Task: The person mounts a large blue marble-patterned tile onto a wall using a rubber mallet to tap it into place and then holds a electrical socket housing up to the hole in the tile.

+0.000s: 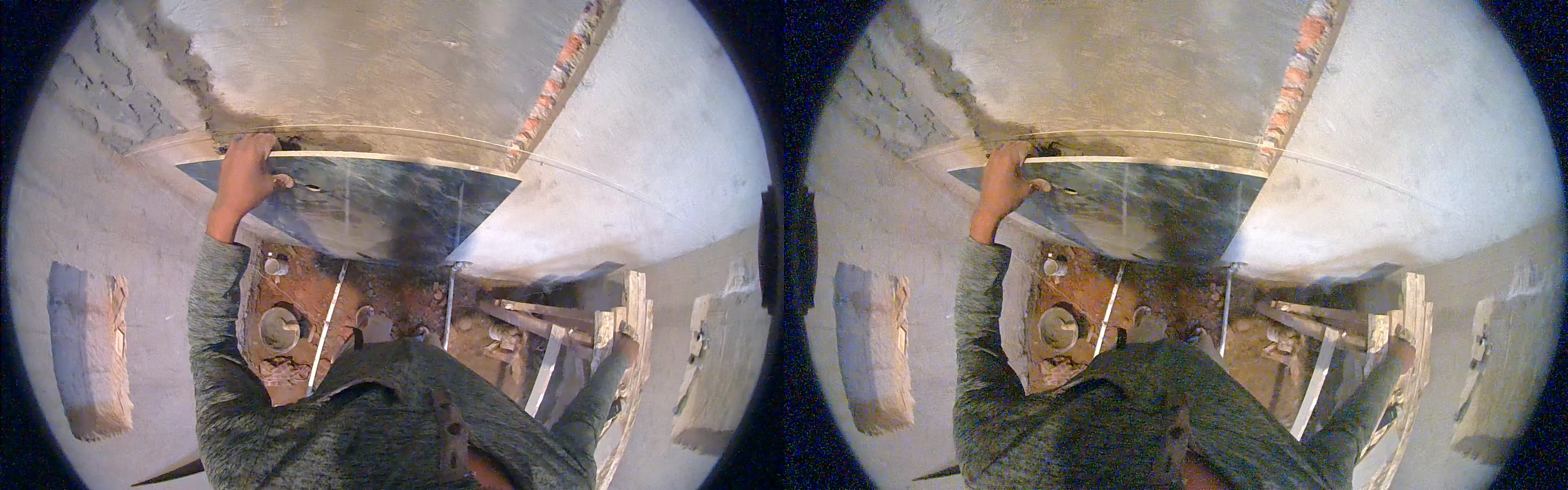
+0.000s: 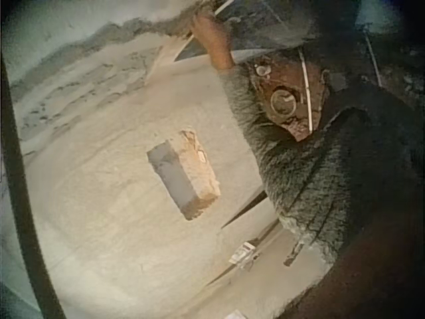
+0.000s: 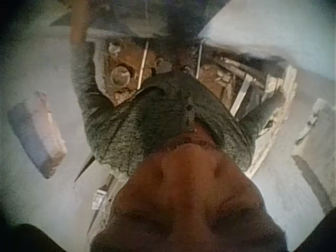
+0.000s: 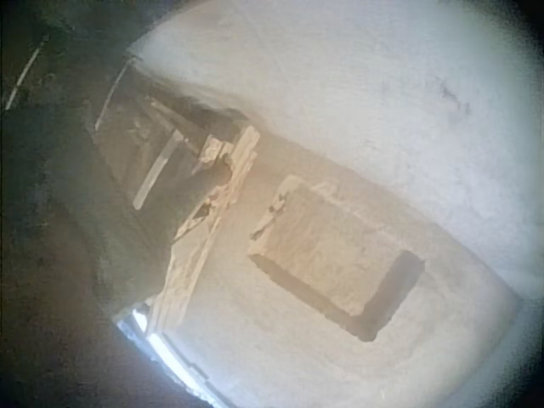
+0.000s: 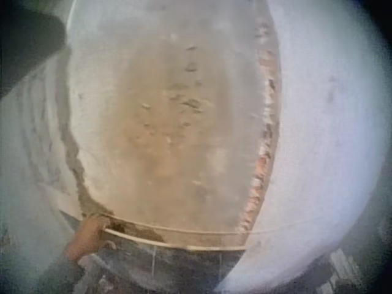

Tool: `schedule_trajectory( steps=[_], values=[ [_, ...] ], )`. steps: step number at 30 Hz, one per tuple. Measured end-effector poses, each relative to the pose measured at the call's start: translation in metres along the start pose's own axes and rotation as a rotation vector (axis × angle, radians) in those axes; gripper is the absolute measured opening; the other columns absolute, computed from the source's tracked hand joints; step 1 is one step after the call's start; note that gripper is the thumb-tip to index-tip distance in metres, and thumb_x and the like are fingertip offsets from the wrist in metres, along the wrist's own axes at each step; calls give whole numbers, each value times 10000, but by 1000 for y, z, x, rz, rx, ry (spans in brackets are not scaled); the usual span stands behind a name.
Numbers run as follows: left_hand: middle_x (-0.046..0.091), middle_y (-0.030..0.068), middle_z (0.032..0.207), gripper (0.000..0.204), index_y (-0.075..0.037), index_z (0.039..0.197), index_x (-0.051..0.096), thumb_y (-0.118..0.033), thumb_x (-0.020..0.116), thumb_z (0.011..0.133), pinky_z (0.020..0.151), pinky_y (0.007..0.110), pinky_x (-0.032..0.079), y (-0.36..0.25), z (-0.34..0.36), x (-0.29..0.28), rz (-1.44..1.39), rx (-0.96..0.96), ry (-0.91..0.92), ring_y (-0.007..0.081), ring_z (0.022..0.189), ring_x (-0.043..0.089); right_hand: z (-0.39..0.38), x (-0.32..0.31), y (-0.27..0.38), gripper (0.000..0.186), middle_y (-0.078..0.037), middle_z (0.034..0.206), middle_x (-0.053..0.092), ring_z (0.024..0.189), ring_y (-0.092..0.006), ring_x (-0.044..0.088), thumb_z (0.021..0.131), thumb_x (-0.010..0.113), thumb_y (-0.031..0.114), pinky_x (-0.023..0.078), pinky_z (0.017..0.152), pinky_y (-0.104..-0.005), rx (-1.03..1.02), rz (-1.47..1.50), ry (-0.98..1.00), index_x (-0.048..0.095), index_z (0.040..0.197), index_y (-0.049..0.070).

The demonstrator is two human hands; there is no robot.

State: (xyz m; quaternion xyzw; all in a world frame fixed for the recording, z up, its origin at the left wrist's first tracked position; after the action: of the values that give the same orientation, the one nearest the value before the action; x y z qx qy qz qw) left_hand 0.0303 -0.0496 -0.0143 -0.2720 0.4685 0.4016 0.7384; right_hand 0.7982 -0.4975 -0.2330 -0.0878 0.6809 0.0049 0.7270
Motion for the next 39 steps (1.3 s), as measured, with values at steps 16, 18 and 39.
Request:
schedule_trajectory(
  steps=[16, 18, 39],
  values=[
    [557, 140, 1249, 823, -65, 1212, 549, -525, 807, 581, 1108, 534, 234, 10, -35, 9, 22, 22, -303, 342, 1265, 445, -292, -151, 307, 390, -172, 1212, 610, 1112, -251, 573, 955, 578, 223, 435, 984, -353, -991, 1332, 312, 556, 1264, -14],
    [557, 136, 1249, 826, -69, 1221, 548, -524, 810, 584, 1115, 531, 224, 6, -32, 9, 9, 27, -318, 336, 1276, 438, -305, -153, 330, 387, -188, 1164, 622, 1050, -257, 591, 970, 541, 251, 444, 967, -358, -1038, 1318, 242, 561, 1239, -26],
    [477, 144, 1364, 930, -79, 1348, 464, -485, 835, 597, 1129, 568, 197, 19, -29, 27, -55, 1, -481, 384, 1332, 359, -328, -157, 367, 307, -211, 917, 566, 848, -355, 517, 1008, 398, 193, 425, 805, -387, -1039, 1382, -5, 572, 947, -53]
  ],
)
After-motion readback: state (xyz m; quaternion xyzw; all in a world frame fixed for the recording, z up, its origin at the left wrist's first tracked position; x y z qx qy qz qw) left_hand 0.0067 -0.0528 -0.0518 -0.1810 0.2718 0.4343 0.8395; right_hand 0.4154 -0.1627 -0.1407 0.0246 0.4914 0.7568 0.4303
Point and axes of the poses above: each hand's wrist, its own z-axis towards the middle knuckle, its own x-axis out of the palm, y = z × x, the point moved 3 cm from there along z, towards the middle knuckle
